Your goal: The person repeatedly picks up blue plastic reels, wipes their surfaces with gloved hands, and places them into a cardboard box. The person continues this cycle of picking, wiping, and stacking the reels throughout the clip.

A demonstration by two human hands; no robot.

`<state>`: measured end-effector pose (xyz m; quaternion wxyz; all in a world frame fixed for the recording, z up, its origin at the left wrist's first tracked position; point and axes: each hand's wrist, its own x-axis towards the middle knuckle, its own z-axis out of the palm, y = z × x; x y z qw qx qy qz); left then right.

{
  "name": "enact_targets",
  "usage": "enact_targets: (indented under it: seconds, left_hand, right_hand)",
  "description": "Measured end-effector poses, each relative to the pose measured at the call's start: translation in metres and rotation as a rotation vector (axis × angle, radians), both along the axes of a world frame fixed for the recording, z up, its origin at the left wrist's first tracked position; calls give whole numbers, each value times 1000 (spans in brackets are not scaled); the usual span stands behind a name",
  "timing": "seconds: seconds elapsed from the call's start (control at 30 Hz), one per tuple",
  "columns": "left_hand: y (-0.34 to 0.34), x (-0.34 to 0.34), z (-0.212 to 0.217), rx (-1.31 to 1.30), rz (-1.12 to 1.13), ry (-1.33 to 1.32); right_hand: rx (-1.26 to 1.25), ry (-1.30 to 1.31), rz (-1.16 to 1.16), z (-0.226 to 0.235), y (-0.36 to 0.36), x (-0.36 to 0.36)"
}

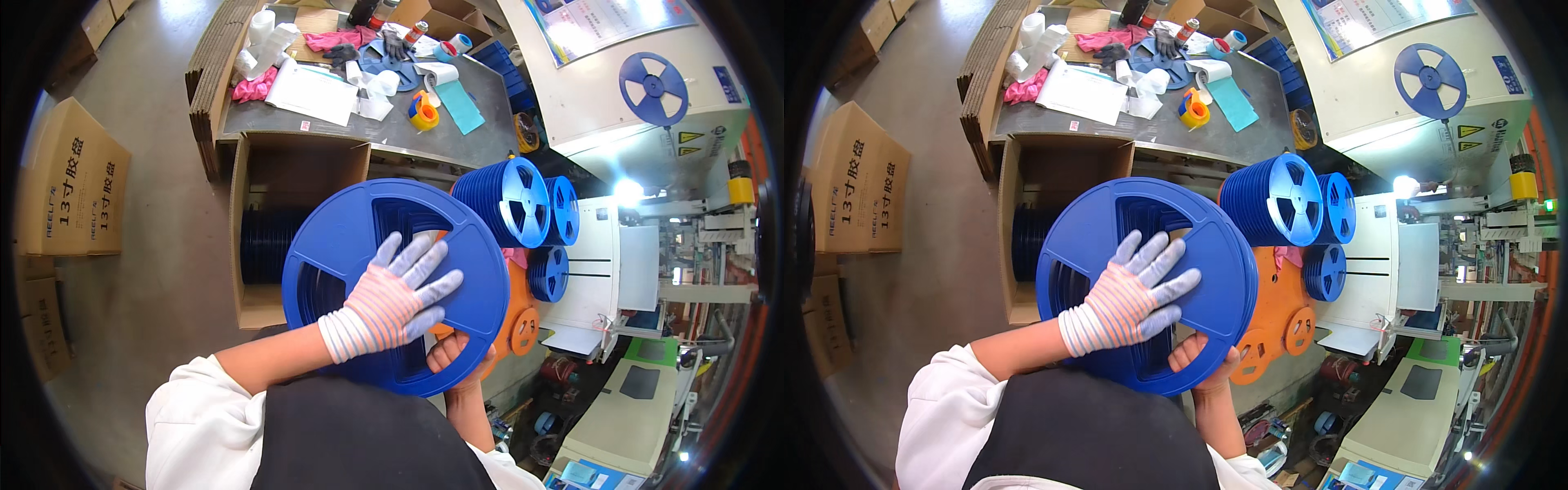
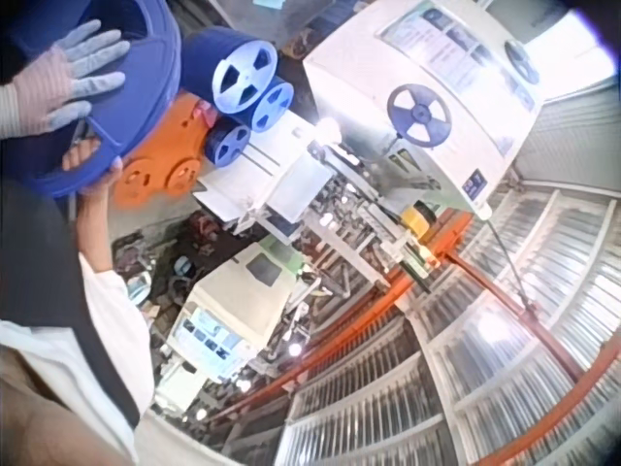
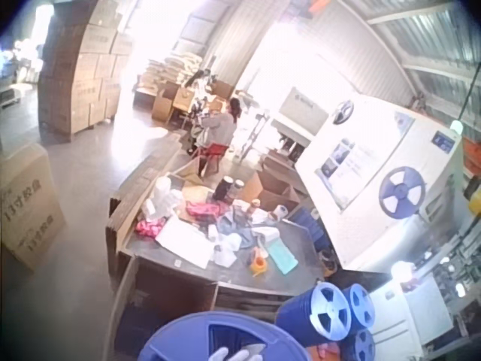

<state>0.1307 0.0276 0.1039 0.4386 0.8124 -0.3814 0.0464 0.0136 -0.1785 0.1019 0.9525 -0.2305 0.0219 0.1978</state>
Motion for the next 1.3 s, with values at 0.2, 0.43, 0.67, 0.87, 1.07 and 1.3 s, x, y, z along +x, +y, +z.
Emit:
enact_targets:
  seconds: [0.2,0.43,0.67,0.87,1.07,1.3]
  left_hand:
    - [12,-4,18,77,108,76]
    - [20,-11,-5,190,308,15]
    - [26,-22,-8,77,126,100]
    - [17,-13,-5,-3,92,143]
    - [1,0,15,90,316,-19]
    - [-14,19,26,95,112,79]
  right_hand:
    - [-6,0,28,8,7,-6]
    - [-61,5,51,14,4,-9]
    - [-96,24,28,15,2,-10]
    - [-130,51,28,17,3,-10]
    - [-93,71,47,19,7,-6]
    - [-61,75,41,17,11,-1]
